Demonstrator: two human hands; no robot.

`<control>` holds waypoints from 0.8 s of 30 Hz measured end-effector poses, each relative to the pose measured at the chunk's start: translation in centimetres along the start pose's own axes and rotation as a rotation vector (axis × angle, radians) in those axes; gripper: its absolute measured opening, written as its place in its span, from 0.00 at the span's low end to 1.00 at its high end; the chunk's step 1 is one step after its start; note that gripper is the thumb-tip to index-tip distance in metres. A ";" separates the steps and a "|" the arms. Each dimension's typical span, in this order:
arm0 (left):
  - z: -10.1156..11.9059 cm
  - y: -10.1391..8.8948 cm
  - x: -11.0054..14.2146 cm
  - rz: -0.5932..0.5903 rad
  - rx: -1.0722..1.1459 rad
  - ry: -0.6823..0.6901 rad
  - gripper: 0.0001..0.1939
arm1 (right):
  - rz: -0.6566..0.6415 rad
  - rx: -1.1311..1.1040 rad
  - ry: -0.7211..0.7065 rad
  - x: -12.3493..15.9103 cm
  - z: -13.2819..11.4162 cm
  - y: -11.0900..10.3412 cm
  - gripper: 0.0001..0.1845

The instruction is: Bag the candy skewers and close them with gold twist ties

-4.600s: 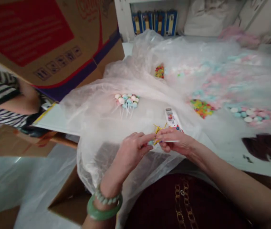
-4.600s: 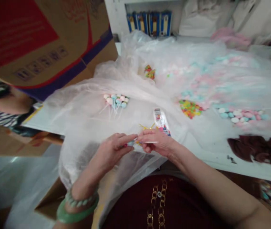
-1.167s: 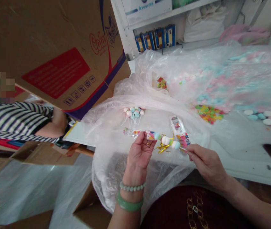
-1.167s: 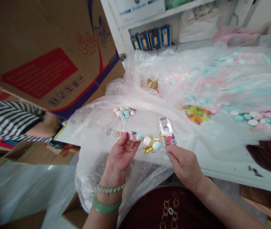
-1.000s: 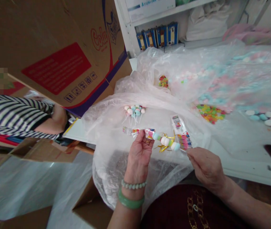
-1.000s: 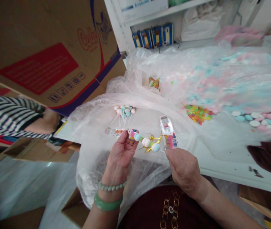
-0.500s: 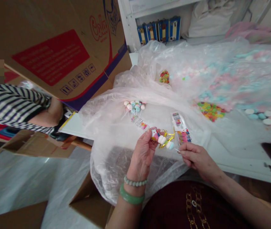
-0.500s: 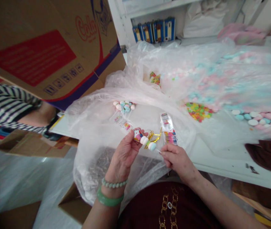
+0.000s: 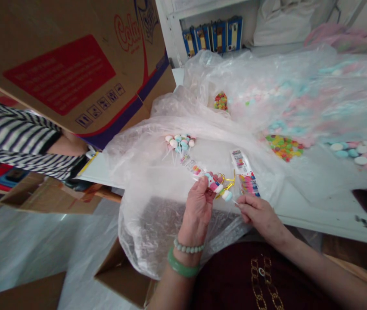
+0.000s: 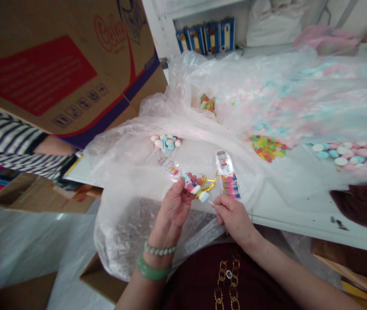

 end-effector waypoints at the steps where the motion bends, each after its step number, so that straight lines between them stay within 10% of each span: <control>1: 0.0 -0.3 0.0 0.023 -0.018 -0.003 0.08 | 0.068 0.225 -0.155 0.0 -1.1 -0.7 0.10; 4: 0.1 -1.5 -0.1 0.138 -0.050 -0.019 0.08 | 0.183 0.752 -0.549 1.0 -3.7 -0.6 0.12; 8: 0.5 -1.7 0.1 0.149 -0.147 -0.012 0.07 | 0.216 0.940 -0.679 1.5 -4.3 -0.2 0.13; 17: 0.3 -1.5 0.0 0.109 -0.162 -0.159 0.06 | -0.133 -0.368 0.163 -0.8 0.0 2.0 0.10; 24: 3.1 -2.5 -0.2 0.131 -0.066 -0.086 0.07 | -0.145 -0.491 0.286 -0.6 0.2 2.1 0.12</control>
Point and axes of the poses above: each hand's wrist, its own x-axis away from the middle knuckle, its own y-axis out of the palm, z = x × y, the point moved 8 cm from there along -x, towards the middle knuckle, and after that the axes turned 8 degrees about -y, right-handed, at the moved point
